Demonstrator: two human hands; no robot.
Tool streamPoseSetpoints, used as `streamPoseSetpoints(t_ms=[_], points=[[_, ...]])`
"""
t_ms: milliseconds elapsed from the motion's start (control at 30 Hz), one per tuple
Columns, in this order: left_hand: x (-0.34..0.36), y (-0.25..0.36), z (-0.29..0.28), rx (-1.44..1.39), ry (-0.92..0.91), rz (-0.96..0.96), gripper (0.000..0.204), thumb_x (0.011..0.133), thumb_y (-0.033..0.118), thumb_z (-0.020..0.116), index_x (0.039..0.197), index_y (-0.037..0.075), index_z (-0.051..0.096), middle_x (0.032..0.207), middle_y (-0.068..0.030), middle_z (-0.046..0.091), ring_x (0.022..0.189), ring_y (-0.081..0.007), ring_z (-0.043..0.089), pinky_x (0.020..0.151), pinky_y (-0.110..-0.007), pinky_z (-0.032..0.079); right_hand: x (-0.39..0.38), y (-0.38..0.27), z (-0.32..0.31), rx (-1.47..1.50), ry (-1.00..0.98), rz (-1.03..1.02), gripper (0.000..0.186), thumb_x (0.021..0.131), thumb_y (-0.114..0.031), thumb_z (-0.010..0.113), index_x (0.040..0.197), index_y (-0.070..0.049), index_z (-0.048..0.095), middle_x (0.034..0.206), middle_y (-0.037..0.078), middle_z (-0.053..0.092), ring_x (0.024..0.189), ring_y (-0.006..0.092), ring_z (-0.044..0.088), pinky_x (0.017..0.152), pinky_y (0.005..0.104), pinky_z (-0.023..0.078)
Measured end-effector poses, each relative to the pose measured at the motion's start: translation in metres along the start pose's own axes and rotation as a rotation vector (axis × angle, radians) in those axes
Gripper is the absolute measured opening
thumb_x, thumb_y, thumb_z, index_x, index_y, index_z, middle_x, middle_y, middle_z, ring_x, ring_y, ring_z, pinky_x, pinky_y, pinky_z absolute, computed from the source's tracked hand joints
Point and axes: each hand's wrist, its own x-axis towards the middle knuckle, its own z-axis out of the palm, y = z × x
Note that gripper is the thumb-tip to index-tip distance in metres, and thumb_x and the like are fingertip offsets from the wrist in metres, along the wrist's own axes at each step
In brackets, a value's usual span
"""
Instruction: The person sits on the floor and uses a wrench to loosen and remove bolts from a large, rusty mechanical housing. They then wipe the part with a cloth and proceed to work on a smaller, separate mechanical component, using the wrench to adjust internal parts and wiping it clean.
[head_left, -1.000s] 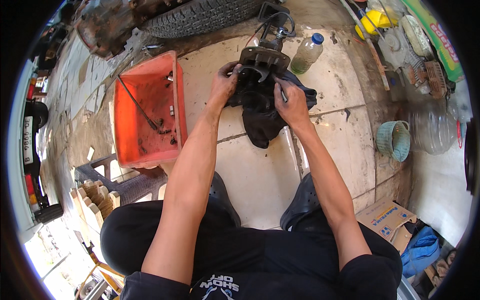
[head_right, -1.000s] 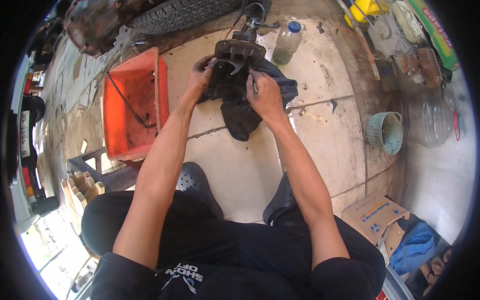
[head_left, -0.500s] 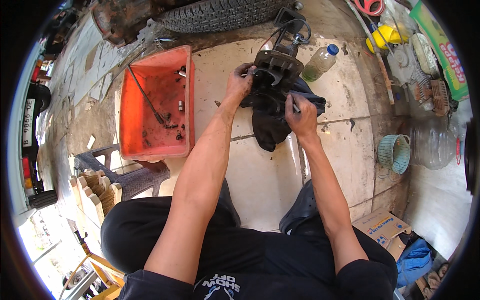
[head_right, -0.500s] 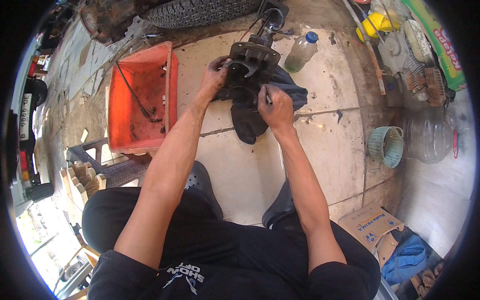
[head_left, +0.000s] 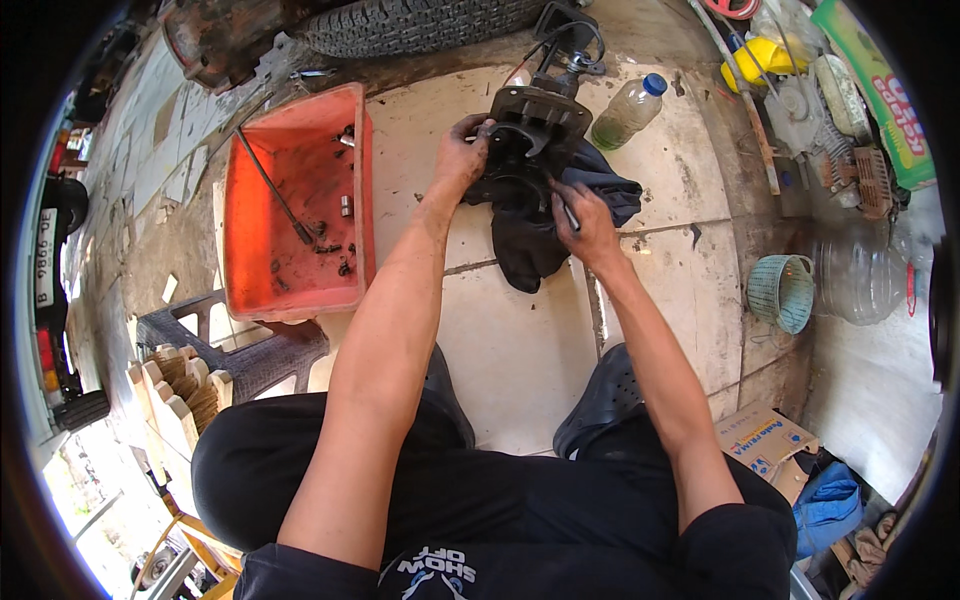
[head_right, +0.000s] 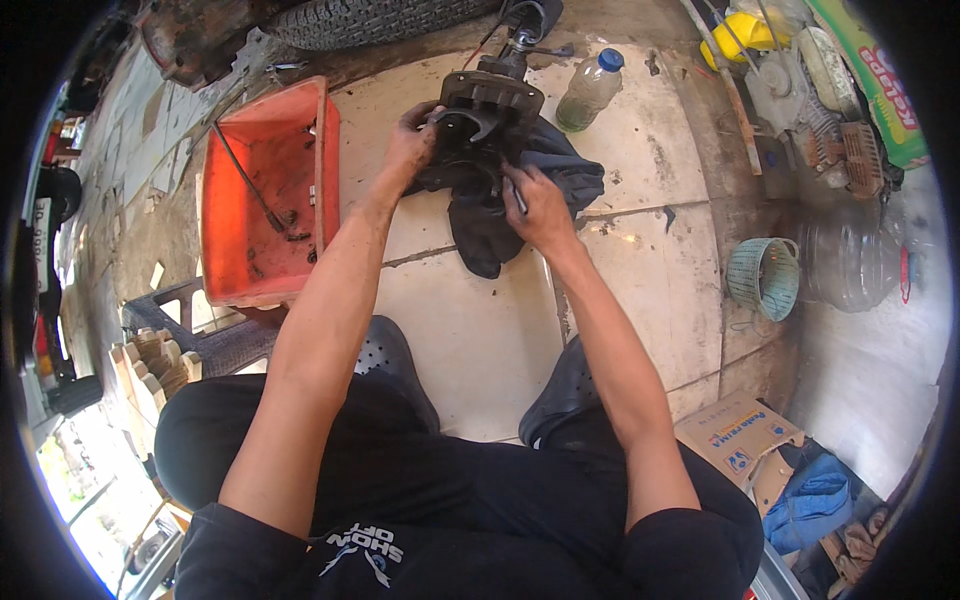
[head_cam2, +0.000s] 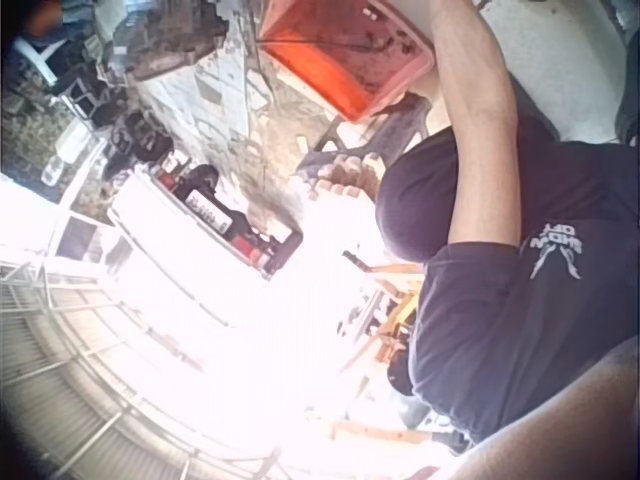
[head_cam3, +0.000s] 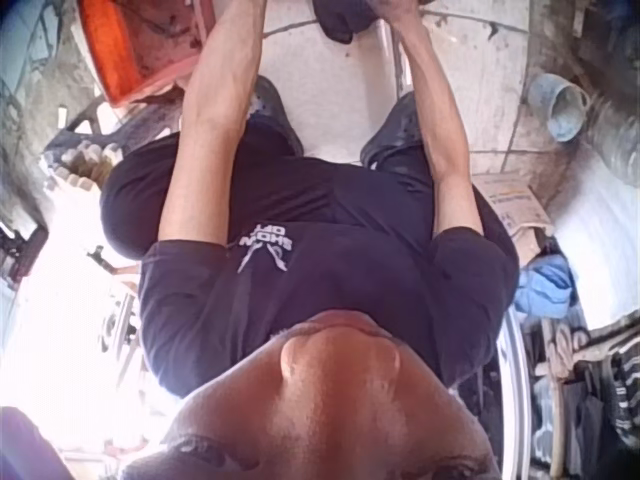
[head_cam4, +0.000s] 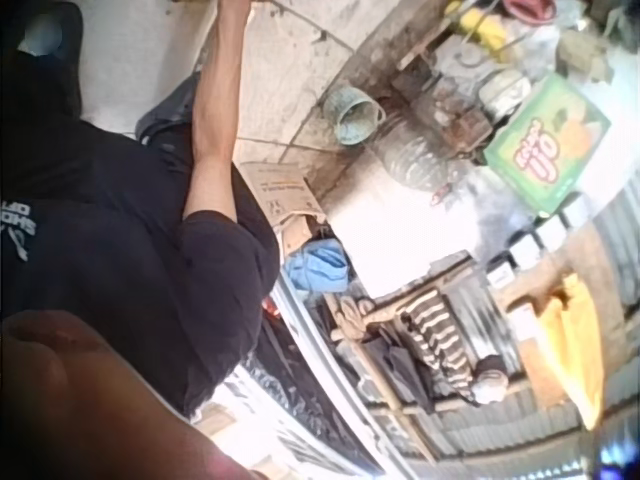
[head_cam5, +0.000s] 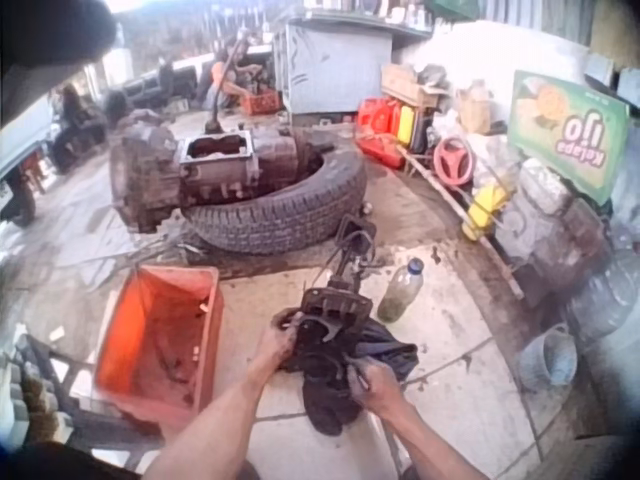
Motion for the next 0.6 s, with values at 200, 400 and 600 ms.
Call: streamPoseSetpoints(t_ms=[200,400,600], points=[[-0.014,0.022,0.009,0.024,-0.044,-0.086,0.041,0.094,0.039,0.060,0.116,0.006,0.069,0.104,-0.0177,0.072,0.097,-0.0287,0.067,0.086,-0.036,0.049,0.004,0.018,0.000,0.071,0.221,-0.108,0.015,0.086,-0.008,0.065,0.097,0.002,0.070,0.087,0.023,0.068,0.082,0.0392,0.066,0.073,0.0419,0.053],[-0.005,-0.004,0.001,0.060,-0.028,-0.036,0.045,0.095,0.042,0.058,0.116,0.002,0.066,0.104,-0.0185,0.071,0.096,-0.0284,0.067,0.087,-0.036,0.049,0.018,-0.004,-0.015,0.188,0.043,0.095,0.019,0.086,-0.006,0.063,0.103,0.003,0.067,0.089,0.024,0.066,0.083,0.0410,0.064,0.072,0.0445,0.051],[-0.007,-0.011,0.006,-0.040,0.009,-0.012,0.049,0.096,0.043,0.058,0.113,-0.001,0.067,0.104,-0.0188,0.071,0.097,-0.0270,0.067,0.088,-0.035,0.049,0.009,0.006,0.003,0.072,0.198,-0.191,0.017,0.088,-0.004,0.061,0.103,0.003,0.066,0.086,0.022,0.065,0.080,0.0400,0.064,0.071,0.0440,0.051]])
